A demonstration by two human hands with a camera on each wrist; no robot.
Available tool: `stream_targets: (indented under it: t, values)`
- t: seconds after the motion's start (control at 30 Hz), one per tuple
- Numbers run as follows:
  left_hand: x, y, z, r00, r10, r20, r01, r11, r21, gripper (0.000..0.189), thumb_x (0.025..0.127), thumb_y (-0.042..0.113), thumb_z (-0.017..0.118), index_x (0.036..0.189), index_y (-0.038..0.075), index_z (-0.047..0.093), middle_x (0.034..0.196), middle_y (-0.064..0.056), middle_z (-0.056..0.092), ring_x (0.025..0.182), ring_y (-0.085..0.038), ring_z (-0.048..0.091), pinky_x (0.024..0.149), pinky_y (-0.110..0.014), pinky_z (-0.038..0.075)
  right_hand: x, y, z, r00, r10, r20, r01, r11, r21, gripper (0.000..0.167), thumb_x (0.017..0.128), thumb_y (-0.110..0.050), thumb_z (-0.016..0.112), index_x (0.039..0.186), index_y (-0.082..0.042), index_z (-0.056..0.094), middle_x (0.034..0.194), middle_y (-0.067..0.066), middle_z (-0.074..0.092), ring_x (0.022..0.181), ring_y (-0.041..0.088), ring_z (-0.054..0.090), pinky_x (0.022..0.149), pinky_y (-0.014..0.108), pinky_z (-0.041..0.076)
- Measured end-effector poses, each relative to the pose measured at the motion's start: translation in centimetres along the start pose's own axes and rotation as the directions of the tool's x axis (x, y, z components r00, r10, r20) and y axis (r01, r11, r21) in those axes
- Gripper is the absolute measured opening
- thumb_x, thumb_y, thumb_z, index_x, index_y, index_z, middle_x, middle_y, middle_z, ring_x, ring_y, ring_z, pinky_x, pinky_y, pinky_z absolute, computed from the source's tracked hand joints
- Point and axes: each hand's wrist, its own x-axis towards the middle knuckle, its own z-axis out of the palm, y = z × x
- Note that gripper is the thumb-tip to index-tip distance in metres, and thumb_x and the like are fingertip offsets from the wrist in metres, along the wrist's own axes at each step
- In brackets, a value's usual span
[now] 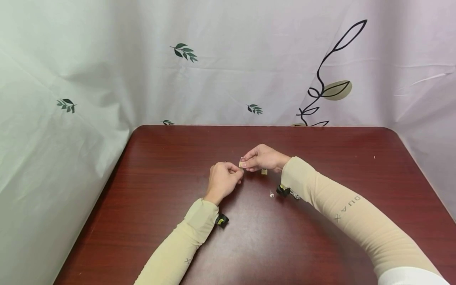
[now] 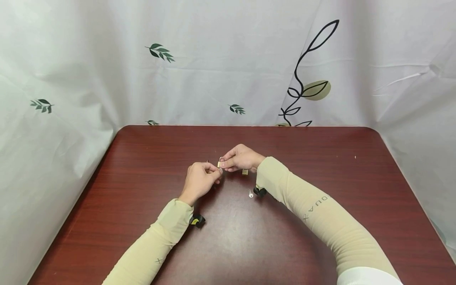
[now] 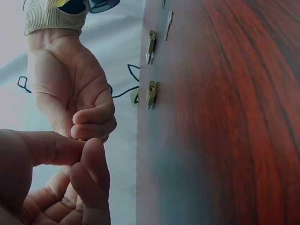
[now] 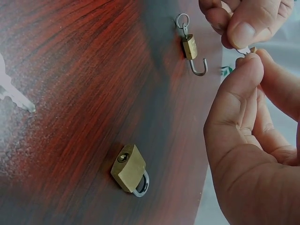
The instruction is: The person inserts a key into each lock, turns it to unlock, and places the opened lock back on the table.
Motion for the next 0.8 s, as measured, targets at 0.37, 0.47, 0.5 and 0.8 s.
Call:
stream_targets:
  t: [0.37, 0.47, 0.5, 0.8]
  values:
    - [-0.08, 0.06, 0.22, 0.998, 0.038, -0.046, -0.034, 0.995, 0.089, 0.009, 0.081, 0.017, 0.074, 0.072, 0.016, 0.076, 0.056, 0.012, 0.065, 0.052, -0.005, 0.059, 0.058, -0.03, 0.048, -0.03, 0.1, 0.17, 1.0, -0.003, -0.005, 0.003, 1.0, 0.011, 0.027, 0.092, 0.005, 0.068, 0.114, 0.019, 0.063, 0.088, 0.006, 0.072, 0.068, 0.007, 0.064, 0.068, 0.021, 0.056]
    - [-0.1, 0.14, 0.24, 0.997, 0.048, -0.06, -0.041, 0.993, 0.114, 0.008, 0.08, 0.017, 0.074, 0.072, 0.016, 0.076, 0.058, 0.011, 0.066, 0.055, -0.007, 0.058, 0.058, -0.031, 0.048, 0.0, 0.16, 0.2, 1.0, -0.009, -0.009, 0.009, 1.0, 0.013, 0.026, 0.092, 0.005, 0.068, 0.113, 0.019, 0.063, 0.087, 0.005, 0.071, 0.068, 0.007, 0.064, 0.068, 0.021, 0.056]
    - [-0.11, 0.16, 0.23, 0.997, 0.049, -0.063, -0.041, 0.992, 0.119, 0.008, 0.079, 0.017, 0.074, 0.071, 0.017, 0.076, 0.058, 0.011, 0.066, 0.056, -0.007, 0.058, 0.058, -0.031, 0.048, 0.01, 0.18, 0.2, 1.0, -0.011, -0.01, 0.011, 1.0, 0.013, 0.026, 0.092, 0.005, 0.067, 0.113, 0.019, 0.063, 0.087, 0.005, 0.071, 0.068, 0.007, 0.064, 0.068, 0.021, 0.056]
    - [-0.08, 0.13, 0.26, 0.997, 0.037, -0.064, -0.03, 0.993, 0.11, 0.009, 0.08, 0.018, 0.073, 0.072, 0.017, 0.076, 0.057, 0.013, 0.065, 0.056, -0.007, 0.059, 0.059, -0.032, 0.049, 0.06, 0.19, 0.2, 1.0, -0.013, -0.013, 0.013, 1.0, 0.012, 0.025, 0.092, 0.005, 0.067, 0.113, 0.018, 0.062, 0.09, 0.006, 0.069, 0.07, 0.007, 0.064, 0.069, 0.021, 0.056]
